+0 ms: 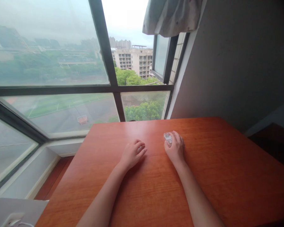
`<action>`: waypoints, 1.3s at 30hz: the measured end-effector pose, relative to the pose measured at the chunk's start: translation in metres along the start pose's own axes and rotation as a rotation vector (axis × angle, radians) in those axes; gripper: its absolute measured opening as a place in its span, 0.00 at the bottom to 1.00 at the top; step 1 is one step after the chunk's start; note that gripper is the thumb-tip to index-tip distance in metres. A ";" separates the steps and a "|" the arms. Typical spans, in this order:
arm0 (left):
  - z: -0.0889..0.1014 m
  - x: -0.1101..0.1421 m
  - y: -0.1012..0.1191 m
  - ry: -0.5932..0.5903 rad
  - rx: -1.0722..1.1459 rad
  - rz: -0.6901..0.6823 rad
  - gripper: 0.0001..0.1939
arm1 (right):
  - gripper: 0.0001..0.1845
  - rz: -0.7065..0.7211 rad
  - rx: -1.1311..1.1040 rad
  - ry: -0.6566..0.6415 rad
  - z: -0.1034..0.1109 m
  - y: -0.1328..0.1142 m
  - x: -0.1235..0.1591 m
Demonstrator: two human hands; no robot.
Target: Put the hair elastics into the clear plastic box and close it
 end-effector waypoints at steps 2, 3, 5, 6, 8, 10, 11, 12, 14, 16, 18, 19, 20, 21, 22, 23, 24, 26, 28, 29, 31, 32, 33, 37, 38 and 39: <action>0.000 0.001 0.001 0.006 -0.001 -0.005 0.11 | 0.19 0.069 -0.126 -0.008 -0.002 -0.020 0.000; 0.000 0.001 0.001 0.009 0.002 -0.010 0.10 | 0.18 0.092 -0.205 -0.035 -0.005 -0.031 0.002; -0.001 0.002 0.004 0.006 0.019 -0.028 0.09 | 0.17 0.126 -0.354 -0.148 -0.016 -0.054 0.008; -0.002 0.003 0.006 -0.004 0.032 -0.041 0.09 | 0.16 0.156 -0.407 -0.220 -0.022 -0.067 0.013; -0.005 0.004 0.009 -0.031 0.061 -0.069 0.10 | 0.15 0.254 -0.465 -0.381 -0.034 -0.091 0.023; -0.007 0.005 0.012 -0.056 0.079 -0.088 0.11 | 0.14 0.308 -0.484 -0.478 -0.040 -0.104 0.031; -0.007 0.005 0.013 -0.062 0.081 -0.091 0.11 | 0.13 0.306 -0.486 -0.497 -0.041 -0.105 0.033; -0.007 0.005 0.013 -0.065 0.078 -0.089 0.11 | 0.12 0.296 -0.486 -0.506 -0.041 -0.104 0.033; -0.008 0.004 0.012 -0.065 0.063 -0.076 0.11 | 0.11 0.268 -0.485 -0.508 -0.041 -0.100 0.033; -0.008 0.004 0.010 -0.058 0.052 -0.060 0.11 | 0.12 0.258 -0.487 -0.512 -0.041 -0.098 0.032; -0.008 0.003 0.009 -0.054 0.053 -0.053 0.11 | 0.12 0.257 -0.490 -0.514 -0.040 -0.098 0.032; -0.008 0.003 0.009 -0.055 0.056 -0.053 0.11 | 0.12 0.258 -0.493 -0.513 -0.040 -0.099 0.032; -0.008 0.003 0.009 -0.057 0.060 -0.053 0.11 | 0.12 0.259 -0.496 -0.514 -0.039 -0.099 0.032; -0.008 0.003 0.009 -0.059 0.063 -0.054 0.11 | 0.12 0.259 -0.497 -0.514 -0.039 -0.100 0.032; -0.008 0.003 0.009 -0.060 0.066 -0.055 0.11 | 0.12 0.258 -0.498 -0.514 -0.039 -0.100 0.032; -0.008 0.003 0.009 -0.059 0.069 -0.055 0.11 | 0.12 0.256 -0.497 -0.514 -0.039 -0.100 0.032; -0.007 0.004 0.009 -0.058 0.071 -0.055 0.11 | 0.12 0.254 -0.497 -0.513 -0.040 -0.100 0.032; -0.007 0.004 0.009 -0.056 0.076 -0.054 0.11 | 0.12 0.252 -0.499 -0.511 -0.040 -0.100 0.032; -0.008 0.004 0.008 -0.054 0.082 -0.053 0.11 | 0.12 0.253 -0.504 -0.508 -0.040 -0.100 0.032; -0.008 0.004 0.008 -0.053 0.084 -0.054 0.11 | 0.12 0.254 -0.505 -0.508 -0.040 -0.100 0.032; -0.009 0.003 0.007 -0.051 0.088 -0.056 0.11 | 0.12 0.256 -0.505 -0.508 -0.040 -0.099 0.032; -0.009 0.003 0.007 -0.050 0.089 -0.057 0.11 | 0.12 0.256 -0.506 -0.508 -0.040 -0.099 0.032; -0.010 0.003 0.006 -0.050 0.089 -0.059 0.11 | 0.12 0.257 -0.508 -0.509 -0.040 -0.100 0.032; -0.010 0.003 0.007 -0.048 0.088 -0.064 0.11 | 0.12 0.254 -0.511 -0.508 -0.040 -0.099 0.032; -0.010 0.003 0.007 -0.047 0.088 -0.064 0.11 | 0.12 0.253 -0.508 -0.510 -0.040 -0.099 0.032; -0.010 0.004 0.007 -0.047 0.087 -0.064 0.11 | 0.12 0.252 -0.505 -0.512 -0.040 -0.099 0.032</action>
Point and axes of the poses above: each hand's wrist, its own x-axis away from the middle knuckle, its own z-axis out of the back of the hand, y = z × x, the point moved 9 cm from there along -x, towards the middle knuckle, and after that the axes turned 8 degrees about z, right-handed, at the moved point
